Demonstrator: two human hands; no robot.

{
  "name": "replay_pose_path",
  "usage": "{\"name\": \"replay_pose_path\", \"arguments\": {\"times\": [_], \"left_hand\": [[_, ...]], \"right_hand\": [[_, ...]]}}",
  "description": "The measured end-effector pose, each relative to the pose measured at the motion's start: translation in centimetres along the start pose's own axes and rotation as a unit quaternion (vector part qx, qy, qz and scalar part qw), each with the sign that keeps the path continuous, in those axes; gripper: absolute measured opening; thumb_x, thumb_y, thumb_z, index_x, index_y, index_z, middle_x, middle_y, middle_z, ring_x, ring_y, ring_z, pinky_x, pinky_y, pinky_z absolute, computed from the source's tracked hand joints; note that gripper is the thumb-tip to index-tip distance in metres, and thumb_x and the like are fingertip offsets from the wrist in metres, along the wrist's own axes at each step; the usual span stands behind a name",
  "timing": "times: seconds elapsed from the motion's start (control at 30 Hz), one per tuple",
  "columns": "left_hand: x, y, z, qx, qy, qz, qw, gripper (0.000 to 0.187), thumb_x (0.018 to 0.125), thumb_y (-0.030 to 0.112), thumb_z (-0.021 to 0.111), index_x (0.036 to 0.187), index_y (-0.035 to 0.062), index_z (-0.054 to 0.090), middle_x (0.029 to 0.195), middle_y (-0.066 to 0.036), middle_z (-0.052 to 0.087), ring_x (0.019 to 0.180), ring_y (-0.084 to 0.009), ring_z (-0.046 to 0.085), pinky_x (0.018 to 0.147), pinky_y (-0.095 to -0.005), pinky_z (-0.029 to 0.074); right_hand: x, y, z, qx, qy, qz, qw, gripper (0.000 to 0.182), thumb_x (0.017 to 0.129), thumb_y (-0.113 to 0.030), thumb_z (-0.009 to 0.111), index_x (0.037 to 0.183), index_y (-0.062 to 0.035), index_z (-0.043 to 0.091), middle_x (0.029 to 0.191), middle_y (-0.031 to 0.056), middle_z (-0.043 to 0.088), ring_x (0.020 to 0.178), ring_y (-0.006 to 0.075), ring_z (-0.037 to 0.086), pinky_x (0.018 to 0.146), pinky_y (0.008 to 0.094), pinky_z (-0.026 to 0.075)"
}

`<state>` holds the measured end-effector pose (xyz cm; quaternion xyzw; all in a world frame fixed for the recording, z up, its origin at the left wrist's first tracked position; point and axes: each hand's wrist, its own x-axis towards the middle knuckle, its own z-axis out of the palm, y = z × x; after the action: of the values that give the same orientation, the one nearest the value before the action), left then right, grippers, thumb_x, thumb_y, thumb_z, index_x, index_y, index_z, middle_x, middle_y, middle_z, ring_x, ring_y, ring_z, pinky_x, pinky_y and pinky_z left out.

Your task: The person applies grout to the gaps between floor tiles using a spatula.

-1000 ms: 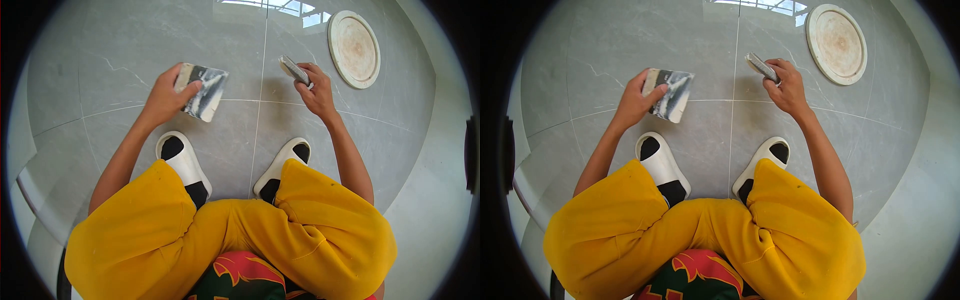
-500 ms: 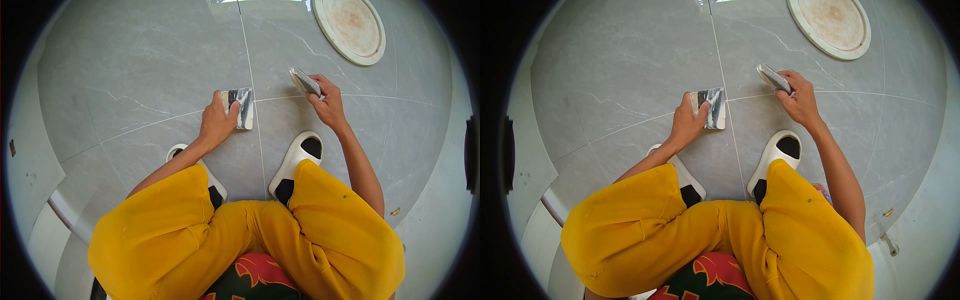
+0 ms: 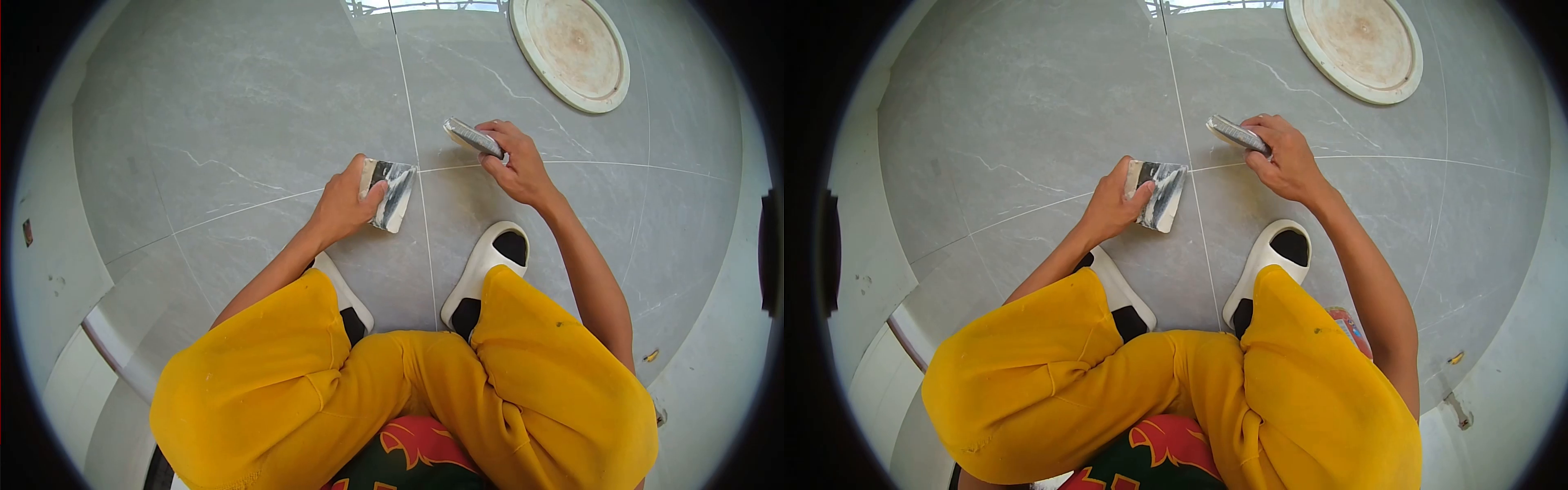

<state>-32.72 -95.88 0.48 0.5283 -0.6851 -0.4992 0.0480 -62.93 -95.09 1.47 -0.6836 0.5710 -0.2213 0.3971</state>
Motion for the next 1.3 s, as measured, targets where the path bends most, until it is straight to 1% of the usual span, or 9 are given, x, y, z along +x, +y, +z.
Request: {"name": "replay_pose_path", "arguments": {"times": [0.1,0.27,0.43,0.63,0.77,0.93,1.07,1.17,1.3], "left_hand": [[-1.2,-1.9,-2.1,-0.068,0.084,0.047,0.993,0.024,0.090,0.020,0.058,0.100,-0.0003,0.048,0.085,-0.016,0.064,0.069,-0.0265,0.064,0.063,-0.0371,0.051],[-2.7,-3.3,-5.5,-0.277,0.149,-0.099,0.944,0.023,0.090,0.021,0.060,0.100,0.0028,0.051,0.081,-0.003,0.060,0.063,-0.0070,0.058,0.047,-0.0209,0.046],[-3.8,-4.0,-6.9,-0.317,0.177,-0.113,0.925,0.024,0.091,0.023,0.060,0.103,0.0032,0.052,0.086,-0.002,0.060,0.070,-0.0057,0.057,0.058,-0.0204,0.047],[-3.7,-5.8,-7.6,-0.392,0.221,-0.062,0.891,0.023,0.091,0.020,0.060,0.106,0.0030,0.054,0.095,-0.003,0.061,0.086,-0.0066,0.056,0.079,-0.0223,0.046],[-3.7,-5.7,-7.6,-0.405,0.224,-0.044,0.886,0.023,0.091,0.019,0.057,0.106,0.0024,0.054,0.097,-0.003,0.061,0.086,-0.0070,0.056,0.079,-0.0223,0.046],[-3.7,-5.4,-8.1,-0.421,0.222,-0.027,0.879,0.021,0.092,0.017,0.055,0.107,0.0020,0.053,0.097,-0.002,0.061,0.087,-0.0070,0.057,0.079,-0.0221,0.045],[-3.8,-5.2,-7.9,-0.426,0.212,-0.001,0.879,0.023,0.092,0.018,0.054,0.109,0.0028,0.053,0.097,-0.002,0.060,0.088,-0.0069,0.056,0.081,-0.0220,0.045],[-4.0,-5.5,-8.0,-0.427,0.198,-0.010,0.882,0.023,0.092,0.018,0.054,0.110,0.0035,0.053,0.098,-0.001,0.060,0.088,-0.0067,0.056,0.081,-0.0220,0.045],[-3.9,-5.0,-8.0,-0.434,0.195,-0.034,0.879,0.019,0.092,0.014,0.053,0.106,0.0023,0.053,0.095,-0.002,0.060,0.086,-0.0066,0.056,0.079,-0.0222,0.045]], "right_hand": [[1.2,-1.0,1.1,-0.099,-0.055,-0.081,0.990,0.031,0.075,-0.007,0.058,0.104,0.0010,0.066,0.112,0.0103,0.060,0.100,0.0255,0.055,0.079,0.0334,0.050],[3.3,-2.2,4.5,-0.261,-0.125,-0.263,0.920,0.025,0.080,-0.004,0.060,0.104,-0.0039,0.069,0.111,0.0062,0.058,0.102,0.0225,0.052,0.088,0.0297,0.051],[1.2,-1.6,3.5,-0.455,-0.306,-0.309,0.777,0.011,0.080,-0.012,0.065,0.076,-0.0056,0.074,0.112,0.0042,0.055,0.105,0.0180,0.050,0.081,0.0264,0.052],[6.0,-5.3,2.3,-0.359,-0.165,-0.110,0.912,0.023,0.075,-0.009,0.066,0.096,-0.0022,0.071,0.111,0.0074,0.061,0.096,0.0228,0.055,0.074,0.0326,0.053],[6.4,-3.1,5.8,-0.325,-0.045,-0.139,0.934,0.036,0.075,-0.014,0.063,0.108,0.0004,0.063,0.108,0.0083,0.059,0.092,0.0255,0.054,0.071,0.0358,0.053],[-2.7,-4.8,9.8,-0.313,-0.117,-0.182,0.925,0.040,0.073,-0.011,0.061,0.109,0.0065,0.059,0.108,0.0108,0.054,0.091,0.0246,0.053,0.073,0.0323,0.050],[-5.5,-6.1,9.8,-0.208,-0.323,-0.060,0.921,0.042,0.068,-0.011,0.062,0.108,0.0017,0.064,0.109,0.0110,0.060,0.094,0.0275,0.056,0.078,0.0357,0.051],[-2.4,-5.3,7.8,-0.187,-0.116,-0.090,0.971,0.037,0.069,-0.014,0.060,0.104,-0.0031,0.067,0.106,0.0075,0.061,0.092,0.0264,0.056,0.075,0.0375,0.053],[4.6,-4.4,4.7,-0.273,-0.078,-0.187,0.940,0.030,0.074,-0.005,0.060,0.102,-0.0034,0.069,0.109,0.0049,0.061,0.095,0.0244,0.054,0.077,0.0312,0.054]]}}
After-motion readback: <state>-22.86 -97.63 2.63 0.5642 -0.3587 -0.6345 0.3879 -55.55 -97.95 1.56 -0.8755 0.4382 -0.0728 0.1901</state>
